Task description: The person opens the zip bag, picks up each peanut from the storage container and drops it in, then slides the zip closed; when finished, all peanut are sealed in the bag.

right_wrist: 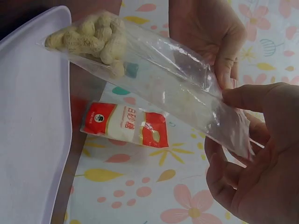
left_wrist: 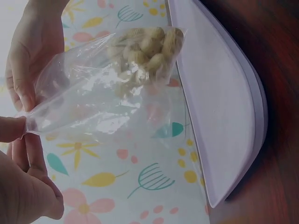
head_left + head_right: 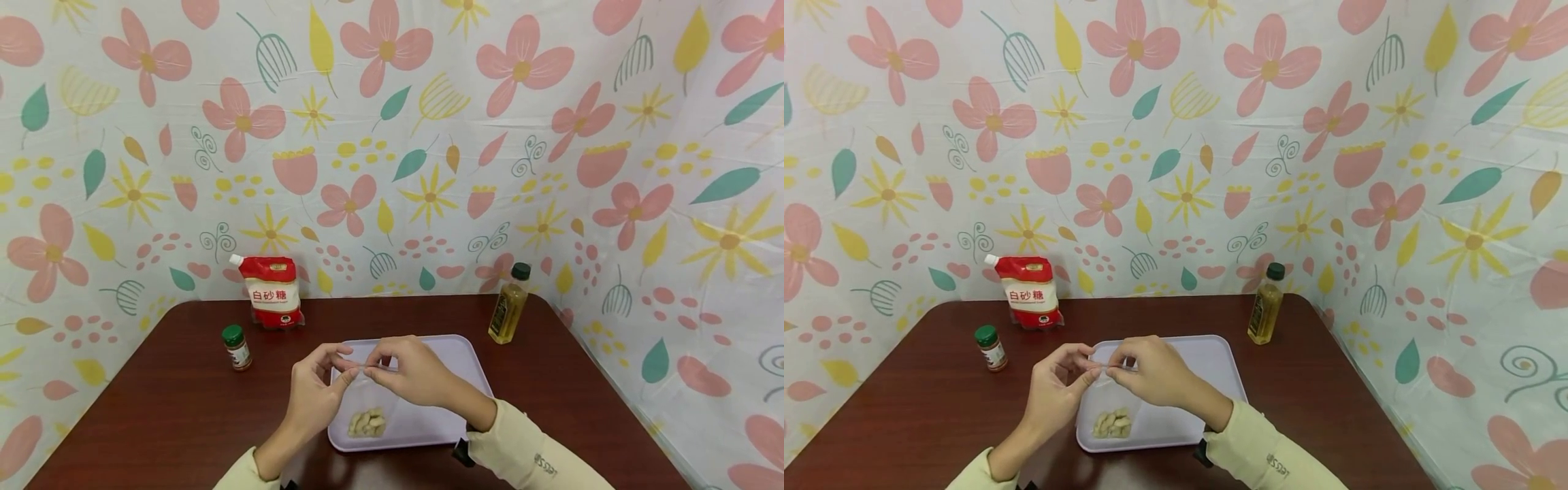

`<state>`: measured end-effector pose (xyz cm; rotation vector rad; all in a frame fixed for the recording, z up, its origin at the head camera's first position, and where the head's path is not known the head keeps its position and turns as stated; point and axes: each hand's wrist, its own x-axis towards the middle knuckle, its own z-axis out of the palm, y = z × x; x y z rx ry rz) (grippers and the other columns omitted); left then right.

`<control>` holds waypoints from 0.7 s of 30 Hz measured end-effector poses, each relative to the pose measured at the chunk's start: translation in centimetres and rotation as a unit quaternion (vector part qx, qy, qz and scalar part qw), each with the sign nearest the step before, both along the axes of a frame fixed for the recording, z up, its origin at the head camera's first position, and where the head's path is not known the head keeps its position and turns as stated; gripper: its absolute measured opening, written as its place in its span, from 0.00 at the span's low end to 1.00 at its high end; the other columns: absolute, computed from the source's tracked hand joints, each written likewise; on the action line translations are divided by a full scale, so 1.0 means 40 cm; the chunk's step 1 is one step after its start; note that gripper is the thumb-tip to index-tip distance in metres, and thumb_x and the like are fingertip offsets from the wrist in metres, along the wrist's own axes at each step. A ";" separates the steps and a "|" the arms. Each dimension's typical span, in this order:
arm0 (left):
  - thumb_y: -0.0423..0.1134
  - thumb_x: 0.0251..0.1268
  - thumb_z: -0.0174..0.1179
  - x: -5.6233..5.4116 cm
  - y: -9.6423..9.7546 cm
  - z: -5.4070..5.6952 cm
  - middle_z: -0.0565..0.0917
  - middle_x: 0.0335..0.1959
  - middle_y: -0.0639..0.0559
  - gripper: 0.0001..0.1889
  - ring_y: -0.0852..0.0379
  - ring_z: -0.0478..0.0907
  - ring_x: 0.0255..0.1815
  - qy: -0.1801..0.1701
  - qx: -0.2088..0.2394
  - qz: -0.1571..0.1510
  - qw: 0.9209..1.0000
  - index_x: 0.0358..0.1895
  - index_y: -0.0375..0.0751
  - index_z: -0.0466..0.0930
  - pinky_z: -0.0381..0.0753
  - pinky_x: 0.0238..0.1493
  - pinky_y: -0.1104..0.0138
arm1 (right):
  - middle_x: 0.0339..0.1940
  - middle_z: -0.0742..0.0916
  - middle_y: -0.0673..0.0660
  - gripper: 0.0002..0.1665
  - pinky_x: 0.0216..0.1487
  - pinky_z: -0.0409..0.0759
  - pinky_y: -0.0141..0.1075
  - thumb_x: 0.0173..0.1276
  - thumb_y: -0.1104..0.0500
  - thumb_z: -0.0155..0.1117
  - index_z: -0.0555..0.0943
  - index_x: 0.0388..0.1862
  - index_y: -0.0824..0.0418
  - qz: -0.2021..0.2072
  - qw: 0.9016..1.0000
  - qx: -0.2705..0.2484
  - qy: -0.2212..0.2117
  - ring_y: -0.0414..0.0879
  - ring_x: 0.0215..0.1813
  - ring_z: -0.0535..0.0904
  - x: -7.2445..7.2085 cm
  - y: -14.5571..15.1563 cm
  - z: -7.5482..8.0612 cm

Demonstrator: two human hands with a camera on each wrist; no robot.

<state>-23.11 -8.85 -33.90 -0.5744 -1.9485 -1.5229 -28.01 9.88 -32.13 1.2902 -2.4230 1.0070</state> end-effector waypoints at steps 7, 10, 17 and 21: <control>0.22 0.50 0.71 -0.001 -0.001 0.002 0.87 0.27 0.47 0.15 0.68 0.76 0.25 -0.003 -0.031 -0.029 0.999 0.41 0.34 0.81 0.66 0.22 0.73 | 0.31 0.83 0.40 0.04 0.39 0.79 0.37 0.68 0.59 0.68 0.83 0.32 0.51 -0.006 1.000 0.020 -0.011 0.34 0.36 0.76 0.004 0.000 0.003; 0.22 0.48 0.72 -0.001 0.002 0.002 0.87 0.24 0.48 0.14 0.75 0.62 0.19 0.009 -0.041 -0.014 0.999 0.39 0.34 0.81 0.59 0.17 0.74 | 0.32 0.83 0.40 0.04 0.40 0.78 0.35 0.68 0.57 0.68 0.83 0.33 0.51 -0.018 0.999 0.040 -0.001 0.34 0.37 0.76 0.008 -0.003 0.001; 0.20 0.45 0.72 0.003 0.007 0.010 0.84 0.19 0.51 0.15 0.67 0.66 0.18 0.014 -0.037 0.012 0.999 0.34 0.38 0.78 0.65 0.19 0.71 | 0.33 0.84 0.43 0.04 0.31 0.70 0.27 0.66 0.53 0.69 0.83 0.34 0.51 -0.057 0.992 0.069 0.090 0.35 0.35 0.72 0.024 -0.007 -0.003; 0.19 0.44 0.72 0.000 0.007 0.007 0.83 0.18 0.50 0.16 0.65 0.64 0.16 0.024 -0.032 0.005 0.999 0.32 0.38 0.77 0.62 0.17 0.73 | 0.32 0.84 0.43 0.06 0.27 0.66 0.25 0.65 0.51 0.70 0.83 0.33 0.51 -0.067 0.987 0.058 0.131 0.35 0.32 0.70 0.026 -0.001 -0.009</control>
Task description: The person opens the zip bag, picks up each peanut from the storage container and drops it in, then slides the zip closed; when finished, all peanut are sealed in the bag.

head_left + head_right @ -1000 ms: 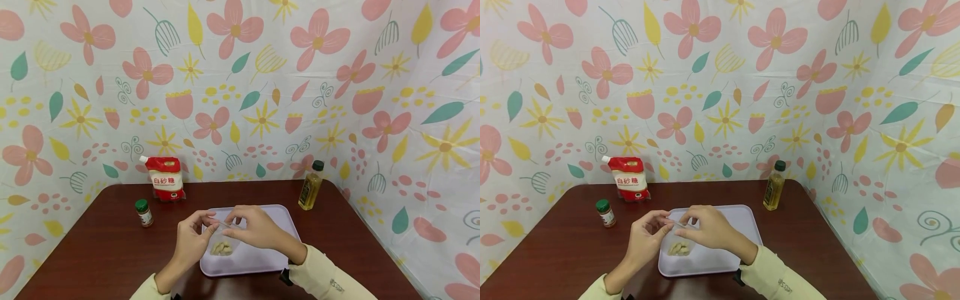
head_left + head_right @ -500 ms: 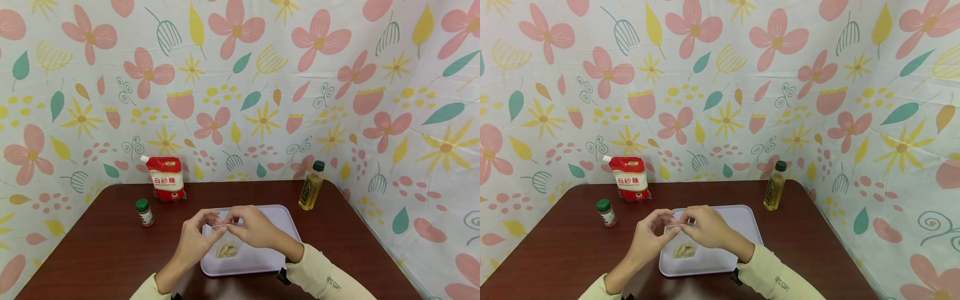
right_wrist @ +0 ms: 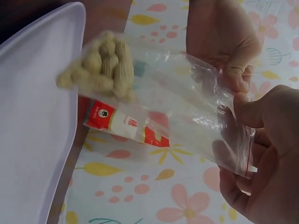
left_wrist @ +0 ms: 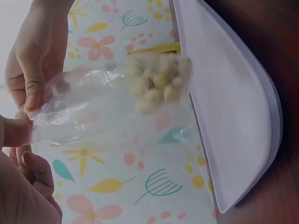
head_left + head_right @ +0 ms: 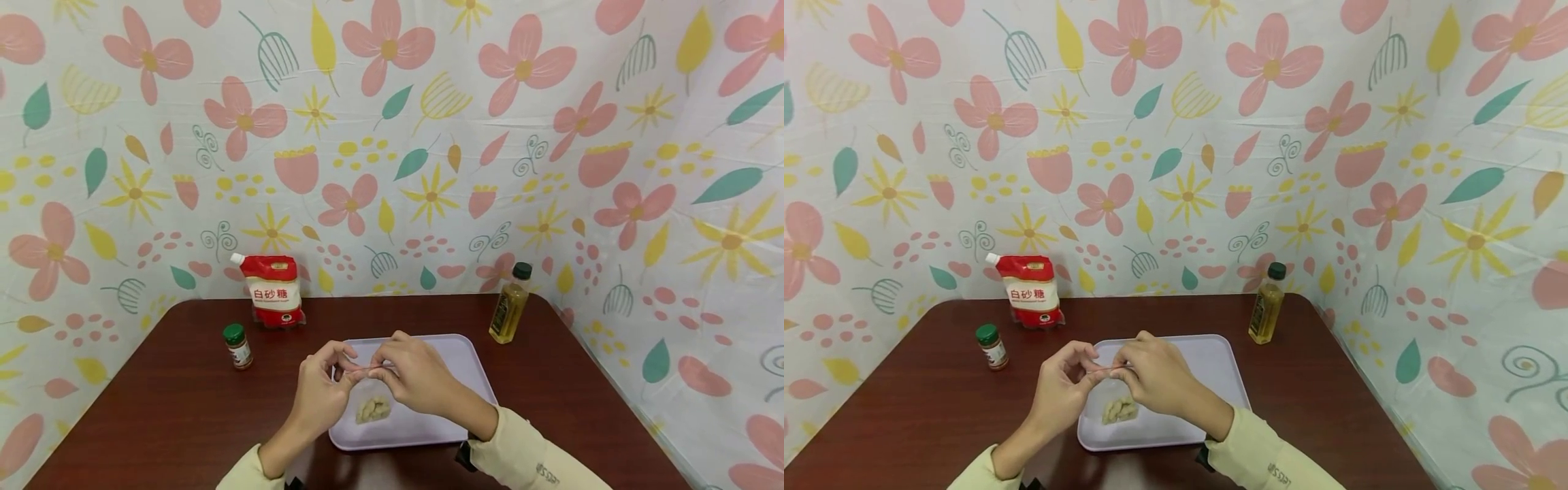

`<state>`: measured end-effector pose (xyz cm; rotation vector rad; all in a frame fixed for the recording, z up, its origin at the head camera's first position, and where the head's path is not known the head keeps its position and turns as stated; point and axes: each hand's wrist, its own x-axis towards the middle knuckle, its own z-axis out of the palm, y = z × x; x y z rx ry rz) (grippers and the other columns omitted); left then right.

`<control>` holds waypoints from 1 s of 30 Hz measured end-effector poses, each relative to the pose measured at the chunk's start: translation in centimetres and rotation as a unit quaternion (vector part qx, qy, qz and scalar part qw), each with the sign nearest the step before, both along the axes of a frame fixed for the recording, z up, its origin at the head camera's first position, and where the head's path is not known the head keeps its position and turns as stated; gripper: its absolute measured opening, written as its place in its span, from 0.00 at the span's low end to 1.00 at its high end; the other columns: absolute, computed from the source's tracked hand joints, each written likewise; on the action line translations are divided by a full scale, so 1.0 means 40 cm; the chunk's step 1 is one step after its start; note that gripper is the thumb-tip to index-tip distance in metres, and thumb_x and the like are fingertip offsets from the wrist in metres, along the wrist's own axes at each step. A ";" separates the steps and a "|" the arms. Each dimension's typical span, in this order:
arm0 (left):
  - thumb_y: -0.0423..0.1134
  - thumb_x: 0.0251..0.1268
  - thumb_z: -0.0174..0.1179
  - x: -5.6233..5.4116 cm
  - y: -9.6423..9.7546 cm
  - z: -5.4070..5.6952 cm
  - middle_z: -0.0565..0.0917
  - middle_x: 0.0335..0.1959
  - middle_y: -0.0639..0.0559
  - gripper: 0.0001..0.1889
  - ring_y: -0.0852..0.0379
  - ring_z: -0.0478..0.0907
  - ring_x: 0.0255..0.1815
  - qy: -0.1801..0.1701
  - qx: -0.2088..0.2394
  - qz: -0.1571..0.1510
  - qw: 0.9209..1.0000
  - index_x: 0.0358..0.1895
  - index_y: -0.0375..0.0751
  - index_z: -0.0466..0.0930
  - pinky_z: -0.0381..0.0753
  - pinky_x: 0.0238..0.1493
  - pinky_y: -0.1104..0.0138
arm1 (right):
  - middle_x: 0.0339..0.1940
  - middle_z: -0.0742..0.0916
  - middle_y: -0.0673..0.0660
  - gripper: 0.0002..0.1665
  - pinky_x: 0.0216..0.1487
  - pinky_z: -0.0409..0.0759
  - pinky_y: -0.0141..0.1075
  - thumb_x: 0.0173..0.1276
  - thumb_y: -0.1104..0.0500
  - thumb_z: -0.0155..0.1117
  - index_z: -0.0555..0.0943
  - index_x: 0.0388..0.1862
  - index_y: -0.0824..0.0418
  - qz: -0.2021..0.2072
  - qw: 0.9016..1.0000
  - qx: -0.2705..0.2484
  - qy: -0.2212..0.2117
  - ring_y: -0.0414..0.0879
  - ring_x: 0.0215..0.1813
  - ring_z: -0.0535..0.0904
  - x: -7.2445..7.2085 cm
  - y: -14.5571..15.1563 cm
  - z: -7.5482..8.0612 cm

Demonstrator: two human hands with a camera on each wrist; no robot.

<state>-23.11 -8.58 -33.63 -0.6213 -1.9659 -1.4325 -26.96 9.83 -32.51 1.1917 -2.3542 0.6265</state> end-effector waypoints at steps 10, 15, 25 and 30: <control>0.20 0.46 0.72 -0.040 -0.020 -0.065 0.84 0.20 0.52 0.17 0.68 0.66 0.16 -0.030 0.040 -0.026 0.998 0.32 0.40 0.75 0.58 0.15 0.73 | 0.32 0.84 0.43 0.08 0.30 0.69 0.27 0.63 0.49 0.69 0.82 0.32 0.50 -0.015 0.999 -0.016 0.032 0.37 0.35 0.73 -0.007 0.032 -0.012; 0.20 0.47 0.71 -0.041 -0.021 -0.061 0.83 0.21 0.49 0.16 0.64 0.75 0.20 -0.047 0.069 -0.053 0.995 0.32 0.39 0.75 0.60 0.16 0.73 | 0.32 0.85 0.43 0.07 0.32 0.72 0.30 0.61 0.51 0.71 0.81 0.31 0.50 -0.020 0.999 -0.033 0.034 0.37 0.37 0.75 -0.008 0.055 -0.009; 0.20 0.47 0.71 -0.039 -0.014 -0.060 0.83 0.21 0.49 0.15 0.66 0.64 0.16 -0.057 0.067 -0.056 0.995 0.32 0.38 0.74 0.57 0.17 0.73 | 0.30 0.84 0.42 0.11 0.31 0.71 0.29 0.60 0.46 0.69 0.80 0.28 0.50 -0.005 0.995 -0.078 0.068 0.38 0.33 0.75 -0.013 0.092 -0.027; 0.22 0.48 0.72 -0.038 -0.017 -0.059 0.83 0.21 0.48 0.15 0.66 0.64 0.16 -0.051 0.070 -0.062 0.994 0.32 0.34 0.73 0.57 0.17 0.73 | 0.26 0.84 0.41 0.14 0.30 0.70 0.28 0.58 0.43 0.70 0.81 0.26 0.51 -0.003 0.987 -0.107 0.121 0.35 0.30 0.74 -0.015 0.101 -0.036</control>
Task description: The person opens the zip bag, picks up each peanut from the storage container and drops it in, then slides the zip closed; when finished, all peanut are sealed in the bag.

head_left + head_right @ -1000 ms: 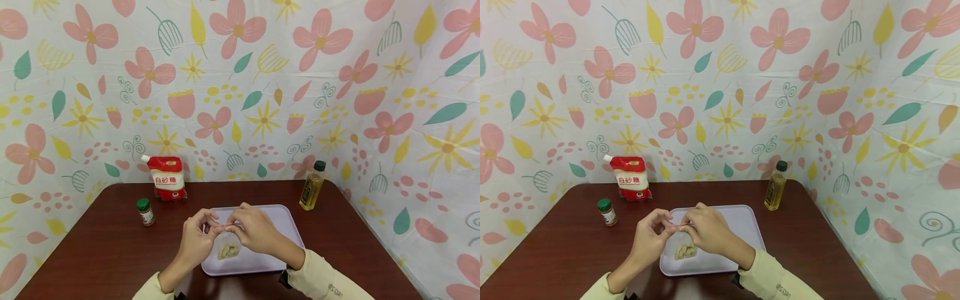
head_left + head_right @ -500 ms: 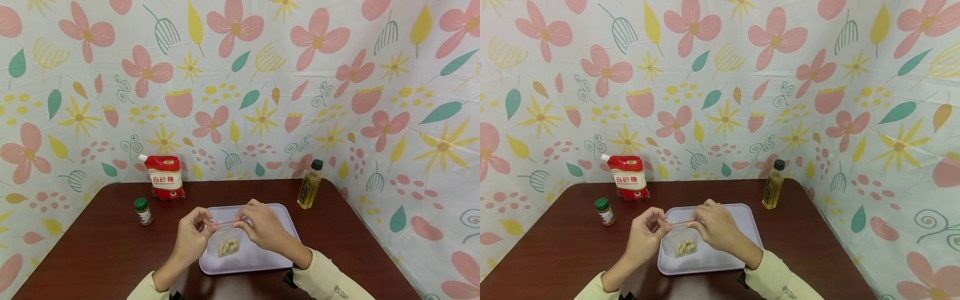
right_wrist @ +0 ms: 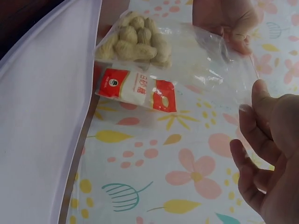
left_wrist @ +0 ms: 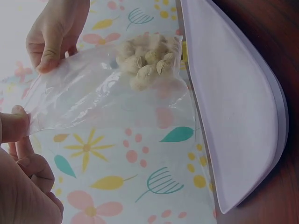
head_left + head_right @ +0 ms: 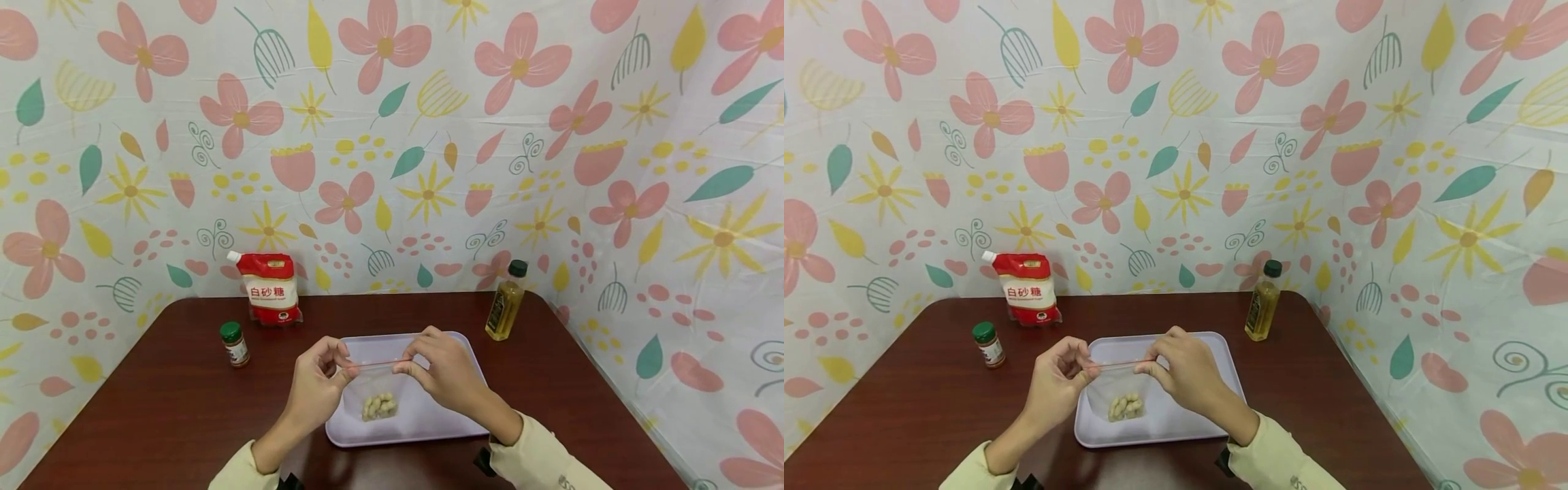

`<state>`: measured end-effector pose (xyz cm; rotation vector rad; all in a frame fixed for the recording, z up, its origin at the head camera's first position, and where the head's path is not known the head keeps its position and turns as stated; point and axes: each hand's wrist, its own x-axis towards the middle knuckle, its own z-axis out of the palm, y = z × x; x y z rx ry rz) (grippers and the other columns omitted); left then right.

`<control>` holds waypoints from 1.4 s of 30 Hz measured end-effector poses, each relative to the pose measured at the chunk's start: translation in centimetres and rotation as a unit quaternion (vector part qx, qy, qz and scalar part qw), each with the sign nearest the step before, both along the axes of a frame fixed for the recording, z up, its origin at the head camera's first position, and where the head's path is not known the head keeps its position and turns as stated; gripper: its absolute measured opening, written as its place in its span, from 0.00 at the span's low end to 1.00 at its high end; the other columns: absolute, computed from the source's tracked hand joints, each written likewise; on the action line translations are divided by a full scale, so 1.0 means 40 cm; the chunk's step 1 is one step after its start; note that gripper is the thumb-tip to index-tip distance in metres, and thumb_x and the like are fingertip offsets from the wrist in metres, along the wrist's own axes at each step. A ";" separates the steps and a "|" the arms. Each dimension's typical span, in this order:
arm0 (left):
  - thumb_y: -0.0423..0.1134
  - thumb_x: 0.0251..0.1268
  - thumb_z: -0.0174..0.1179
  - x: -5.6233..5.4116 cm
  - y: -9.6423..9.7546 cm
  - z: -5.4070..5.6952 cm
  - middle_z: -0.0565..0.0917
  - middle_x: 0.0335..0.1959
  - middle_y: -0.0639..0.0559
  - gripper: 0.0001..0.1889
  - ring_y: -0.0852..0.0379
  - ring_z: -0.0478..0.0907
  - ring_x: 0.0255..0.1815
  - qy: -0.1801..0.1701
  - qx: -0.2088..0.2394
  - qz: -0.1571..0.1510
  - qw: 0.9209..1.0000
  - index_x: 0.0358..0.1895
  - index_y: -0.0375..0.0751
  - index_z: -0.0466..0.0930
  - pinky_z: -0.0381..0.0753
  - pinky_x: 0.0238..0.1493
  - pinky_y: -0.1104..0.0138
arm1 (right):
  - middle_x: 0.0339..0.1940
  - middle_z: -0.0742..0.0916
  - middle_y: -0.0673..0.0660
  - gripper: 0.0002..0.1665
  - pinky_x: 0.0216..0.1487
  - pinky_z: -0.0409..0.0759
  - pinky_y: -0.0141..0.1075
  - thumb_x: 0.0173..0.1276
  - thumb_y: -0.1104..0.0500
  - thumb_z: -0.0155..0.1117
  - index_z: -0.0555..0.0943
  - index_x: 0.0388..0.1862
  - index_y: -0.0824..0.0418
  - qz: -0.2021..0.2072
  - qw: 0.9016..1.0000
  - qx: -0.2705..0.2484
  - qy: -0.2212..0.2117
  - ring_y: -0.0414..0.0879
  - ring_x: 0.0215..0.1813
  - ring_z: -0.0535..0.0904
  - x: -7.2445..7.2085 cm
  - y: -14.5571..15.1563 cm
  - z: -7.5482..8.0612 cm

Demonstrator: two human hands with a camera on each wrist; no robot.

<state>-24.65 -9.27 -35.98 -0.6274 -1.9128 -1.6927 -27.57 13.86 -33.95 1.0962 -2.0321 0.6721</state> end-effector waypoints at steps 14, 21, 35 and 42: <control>0.24 0.55 0.69 -0.027 -0.041 -0.031 0.88 0.34 0.44 0.15 0.64 0.79 0.36 -0.017 0.016 -0.033 0.999 0.44 0.31 0.76 0.71 0.32 0.71 | 0.22 0.82 0.43 0.12 0.24 0.66 0.24 0.62 0.46 0.70 0.82 0.27 0.51 -0.013 1.000 -0.001 0.023 0.31 0.21 0.70 0.000 -0.010 0.025; 0.41 0.57 0.72 -0.050 -0.048 -0.076 0.87 0.47 0.52 0.24 0.62 0.81 0.49 -0.082 -0.057 -0.119 0.988 0.56 0.37 0.79 0.73 0.40 0.61 | 0.23 0.81 0.45 0.13 0.22 0.65 0.24 0.63 0.48 0.69 0.81 0.27 0.54 -0.002 1.000 -0.031 0.000 0.33 0.23 0.70 -0.008 -0.004 0.047; 0.35 0.58 0.70 -0.057 -0.040 -0.093 0.89 0.39 0.46 0.11 0.61 0.86 0.38 -0.126 -0.164 -0.155 0.966 0.43 0.35 0.87 0.82 0.39 0.67 | 0.22 0.81 0.45 0.13 0.21 0.66 0.26 0.63 0.47 0.69 0.82 0.27 0.54 -0.019 0.999 -0.041 -0.005 0.34 0.22 0.70 -0.014 0.018 0.074; 0.26 0.60 0.66 -0.049 -0.041 -0.086 0.88 0.35 0.42 0.06 0.55 0.87 0.29 -0.123 -0.141 -0.182 0.965 0.40 0.30 0.87 0.84 0.38 0.65 | 0.23 0.82 0.44 0.09 0.26 0.74 0.30 0.53 0.60 0.77 0.82 0.28 0.54 -0.020 0.998 -0.061 -0.019 0.36 0.27 0.78 -0.019 0.037 0.082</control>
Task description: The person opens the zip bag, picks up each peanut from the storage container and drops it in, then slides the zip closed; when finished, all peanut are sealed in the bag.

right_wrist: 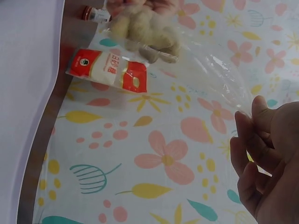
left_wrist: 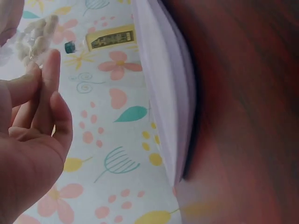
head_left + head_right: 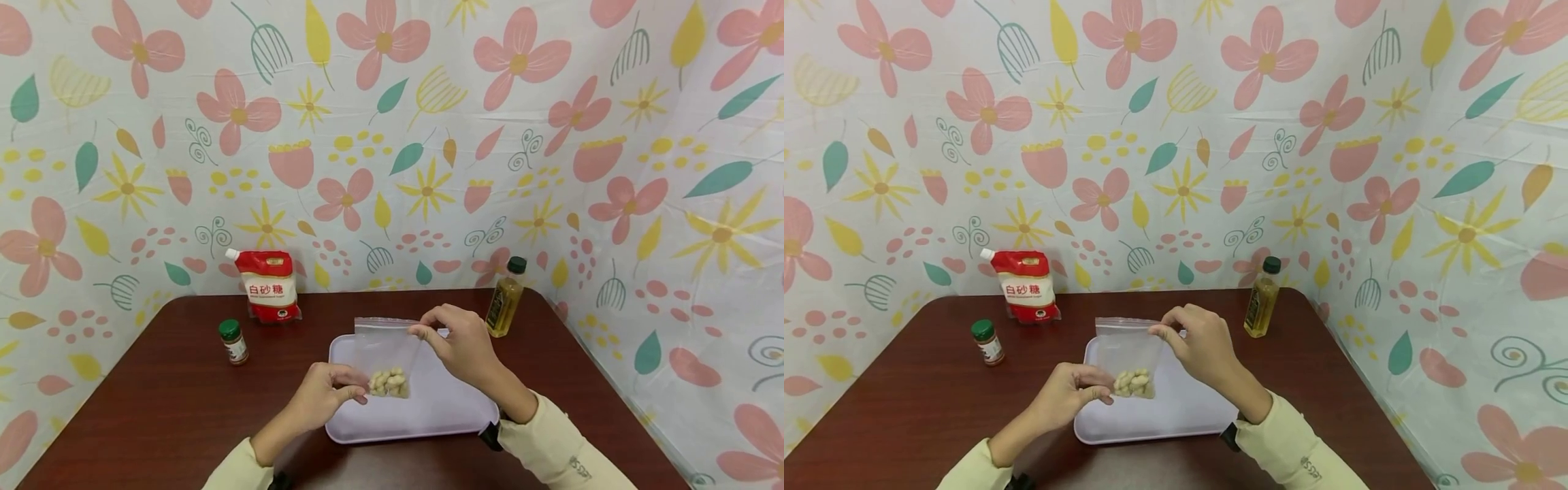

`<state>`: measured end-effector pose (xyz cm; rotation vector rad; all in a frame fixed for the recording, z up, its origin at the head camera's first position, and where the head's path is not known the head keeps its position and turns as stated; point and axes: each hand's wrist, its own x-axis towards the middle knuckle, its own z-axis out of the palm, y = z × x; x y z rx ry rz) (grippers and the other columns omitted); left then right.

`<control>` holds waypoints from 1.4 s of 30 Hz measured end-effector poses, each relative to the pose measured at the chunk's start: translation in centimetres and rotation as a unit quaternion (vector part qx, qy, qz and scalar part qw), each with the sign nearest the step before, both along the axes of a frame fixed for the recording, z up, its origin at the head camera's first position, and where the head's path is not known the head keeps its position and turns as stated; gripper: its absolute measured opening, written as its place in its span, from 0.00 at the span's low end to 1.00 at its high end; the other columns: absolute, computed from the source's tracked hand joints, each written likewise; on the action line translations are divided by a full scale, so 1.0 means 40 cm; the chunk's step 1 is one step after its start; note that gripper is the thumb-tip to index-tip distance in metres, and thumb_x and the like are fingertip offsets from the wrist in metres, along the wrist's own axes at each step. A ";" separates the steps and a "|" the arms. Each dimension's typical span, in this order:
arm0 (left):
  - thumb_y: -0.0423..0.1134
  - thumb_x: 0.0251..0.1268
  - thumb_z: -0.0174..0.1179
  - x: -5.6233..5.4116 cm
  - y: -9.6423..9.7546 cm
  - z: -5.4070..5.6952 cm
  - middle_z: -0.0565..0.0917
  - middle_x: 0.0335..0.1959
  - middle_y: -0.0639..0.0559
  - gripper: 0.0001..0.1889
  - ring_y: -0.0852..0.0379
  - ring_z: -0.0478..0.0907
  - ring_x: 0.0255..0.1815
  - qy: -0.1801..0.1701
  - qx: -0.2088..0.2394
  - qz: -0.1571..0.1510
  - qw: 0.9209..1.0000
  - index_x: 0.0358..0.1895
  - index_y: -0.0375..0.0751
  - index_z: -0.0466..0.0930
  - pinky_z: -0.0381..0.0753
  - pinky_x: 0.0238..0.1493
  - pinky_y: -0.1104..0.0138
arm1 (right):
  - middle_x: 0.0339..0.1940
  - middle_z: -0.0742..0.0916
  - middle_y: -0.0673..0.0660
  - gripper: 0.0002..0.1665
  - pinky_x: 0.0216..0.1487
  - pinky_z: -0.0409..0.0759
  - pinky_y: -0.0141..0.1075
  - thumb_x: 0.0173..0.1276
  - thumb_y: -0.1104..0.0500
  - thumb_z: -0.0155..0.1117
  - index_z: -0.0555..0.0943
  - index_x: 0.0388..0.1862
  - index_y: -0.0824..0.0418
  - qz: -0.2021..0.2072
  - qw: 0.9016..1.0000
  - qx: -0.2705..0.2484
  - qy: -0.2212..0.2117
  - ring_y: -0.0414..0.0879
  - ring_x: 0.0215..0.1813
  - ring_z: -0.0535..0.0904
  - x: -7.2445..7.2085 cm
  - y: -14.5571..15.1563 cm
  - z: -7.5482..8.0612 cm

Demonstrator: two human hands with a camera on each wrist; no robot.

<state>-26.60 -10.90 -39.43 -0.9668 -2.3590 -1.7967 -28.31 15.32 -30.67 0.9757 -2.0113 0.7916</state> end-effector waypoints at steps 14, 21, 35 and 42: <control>0.37 0.60 0.70 -0.002 -0.064 0.014 0.89 0.42 0.49 0.18 0.54 0.86 0.42 0.006 -0.107 0.058 0.993 0.53 0.39 0.82 0.81 0.42 0.59 | 0.25 0.85 0.41 0.05 0.20 0.66 0.29 0.63 0.57 0.72 0.82 0.31 0.51 0.026 0.992 0.027 -0.119 0.32 0.20 0.68 -0.007 -0.027 -0.019; 0.38 0.62 0.69 -0.005 -0.077 0.046 0.87 0.47 0.50 0.19 0.48 0.82 0.49 0.035 -0.042 0.154 0.987 0.56 0.45 0.79 0.78 0.45 0.56 | 0.26 0.85 0.43 0.04 0.23 0.72 0.28 0.66 0.55 0.69 0.82 0.33 0.53 0.060 0.986 0.077 -0.139 0.34 0.24 0.76 -0.015 -0.093 -0.011; 0.31 0.60 0.67 0.021 -0.142 0.095 0.88 0.29 0.54 0.02 0.63 0.83 0.29 0.144 -0.005 0.234 0.961 0.35 0.42 0.86 0.77 0.28 0.71 | 0.30 0.88 0.51 0.03 0.25 0.78 0.30 0.65 0.62 0.69 0.83 0.37 0.60 0.186 0.945 0.056 -0.262 0.34 0.30 0.80 -0.035 -0.180 -0.030; 0.35 0.64 0.65 0.037 -0.198 0.089 0.86 0.27 0.60 0.02 0.64 0.81 0.30 0.087 -0.087 0.242 0.962 0.34 0.41 0.84 0.76 0.32 0.68 | 0.27 0.88 0.49 0.02 0.32 0.79 0.28 0.66 0.62 0.69 0.85 0.32 0.59 0.190 0.946 0.075 -0.253 0.30 0.28 0.79 -0.037 -0.238 -0.074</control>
